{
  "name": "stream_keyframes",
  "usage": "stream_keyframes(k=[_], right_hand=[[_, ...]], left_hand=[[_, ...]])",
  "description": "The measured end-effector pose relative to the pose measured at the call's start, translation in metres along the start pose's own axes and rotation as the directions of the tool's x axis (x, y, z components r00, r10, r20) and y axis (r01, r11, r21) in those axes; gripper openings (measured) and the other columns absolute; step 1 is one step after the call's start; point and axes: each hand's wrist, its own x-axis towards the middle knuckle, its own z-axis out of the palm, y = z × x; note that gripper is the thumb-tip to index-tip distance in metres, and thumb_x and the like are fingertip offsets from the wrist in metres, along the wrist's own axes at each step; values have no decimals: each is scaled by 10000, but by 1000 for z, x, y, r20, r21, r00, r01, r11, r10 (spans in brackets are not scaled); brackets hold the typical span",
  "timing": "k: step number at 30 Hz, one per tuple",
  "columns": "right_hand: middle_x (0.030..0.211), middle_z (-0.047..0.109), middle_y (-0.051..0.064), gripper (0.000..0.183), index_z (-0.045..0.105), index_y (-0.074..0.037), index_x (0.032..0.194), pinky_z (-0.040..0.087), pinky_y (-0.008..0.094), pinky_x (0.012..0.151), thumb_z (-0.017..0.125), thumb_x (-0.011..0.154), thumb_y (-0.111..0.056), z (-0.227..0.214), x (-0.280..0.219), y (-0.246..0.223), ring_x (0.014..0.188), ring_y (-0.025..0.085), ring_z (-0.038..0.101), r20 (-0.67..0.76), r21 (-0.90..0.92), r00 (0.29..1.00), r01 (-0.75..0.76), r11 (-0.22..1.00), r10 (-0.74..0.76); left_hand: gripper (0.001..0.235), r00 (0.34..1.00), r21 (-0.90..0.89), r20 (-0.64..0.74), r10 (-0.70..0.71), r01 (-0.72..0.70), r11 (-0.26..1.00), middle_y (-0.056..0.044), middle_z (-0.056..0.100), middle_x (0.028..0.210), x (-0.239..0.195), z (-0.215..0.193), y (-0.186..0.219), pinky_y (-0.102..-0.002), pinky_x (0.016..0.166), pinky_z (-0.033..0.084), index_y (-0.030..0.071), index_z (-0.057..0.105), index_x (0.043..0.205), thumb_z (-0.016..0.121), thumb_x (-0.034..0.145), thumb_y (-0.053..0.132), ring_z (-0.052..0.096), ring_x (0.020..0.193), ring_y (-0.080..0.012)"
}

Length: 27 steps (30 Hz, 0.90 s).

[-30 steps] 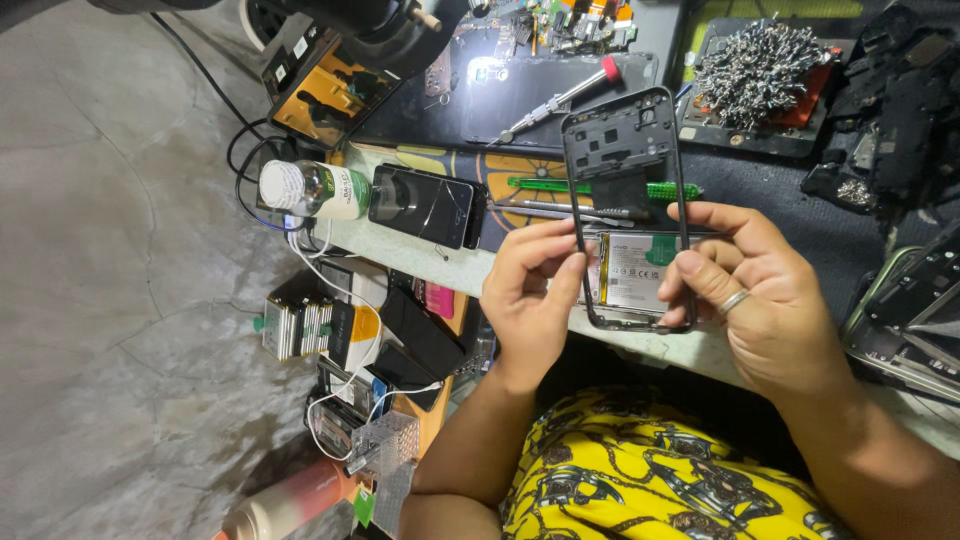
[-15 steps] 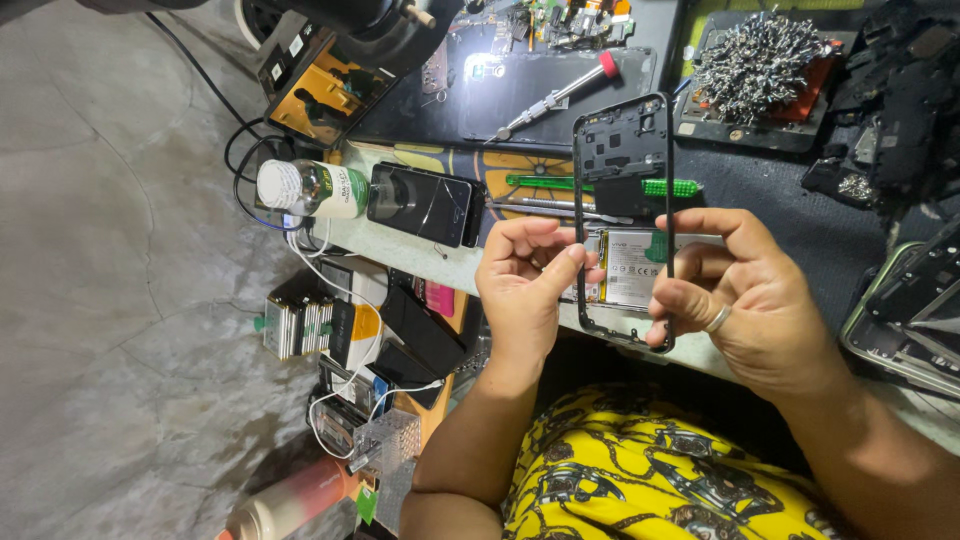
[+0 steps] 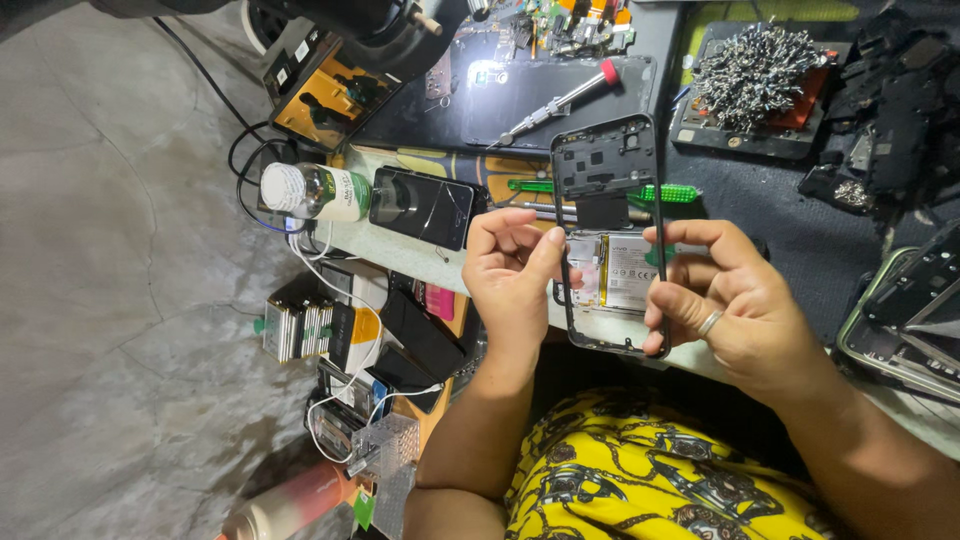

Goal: The person disassembles a smartphone by removing the back cover, battery, and internal components using a screwdriver and tweezers. They then reassemble the phone by placing the components back and securing the back cover.

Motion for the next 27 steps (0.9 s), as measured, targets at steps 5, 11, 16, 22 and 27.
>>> stream_keyframes(k=[5, 11, 16, 22, 27], right_hand=[[900, 624, 75, 474, 475, -61, 1409, 633, 326, 649, 608, 954, -68, -1, 2, -1, 780, 138, 655, -16, -17, 999, -31, 999, 31], [860, 615, 71, 444, 505, -52, 1418, 612, 311, 640, 591, 984, -94, 0, 3, -2, 744, 124, 634, -46, 29, 996, -73, 997, 74], [854, 623, 62, 447, 501, -41, 1428, 587, 276, 632, 584, 995, -115, -1, 3, -1, 709, 118, 635, -9, 34, 999, -50, 998, 50], [813, 599, 24, 494, 534, -80, 1484, 514, 262, 469, 555, 1000, -175, -1, 5, -1, 613, 78, 571, -101, -7, 987, -126, 992, 124], [842, 608, 43, 471, 611, -65, 1474, 456, 252, 470, 578, 1016, -166, -1, 4, -1, 623, 83, 525, -127, -130, 986, -125, 984, 108]], left_hand=[[336, 998, -55, -25, -58, 56, 997, -92, 662, 878, 2, 0, 7, -279, 576, 588, -30, 581, 1236, 703, 926, -73, 638, 691, -118], [382, 997, -96, -21, -79, 77, 992, -86, 654, 881, -3, -2, 13, -277, 563, 591, -15, 563, 1262, 708, 913, -66, 642, 689, -112], [271, 998, 0, 45, -43, 43, 999, -101, 681, 925, -5, -7, 15, -263, 632, 558, -8, 603, 1201, 691, 953, -73, 638, 726, -116], [206, 902, 475, 400, 162, -356, 805, -98, 677, 1022, -12, -24, 48, -292, 774, 572, -5, 696, 1185, 650, 993, -64, 693, 873, -173], [265, 694, 552, 635, 340, -715, 428, -107, 674, 1034, -15, -37, 63, -354, 777, 562, 68, 712, 1136, 779, 891, -8, 696, 895, -284]])
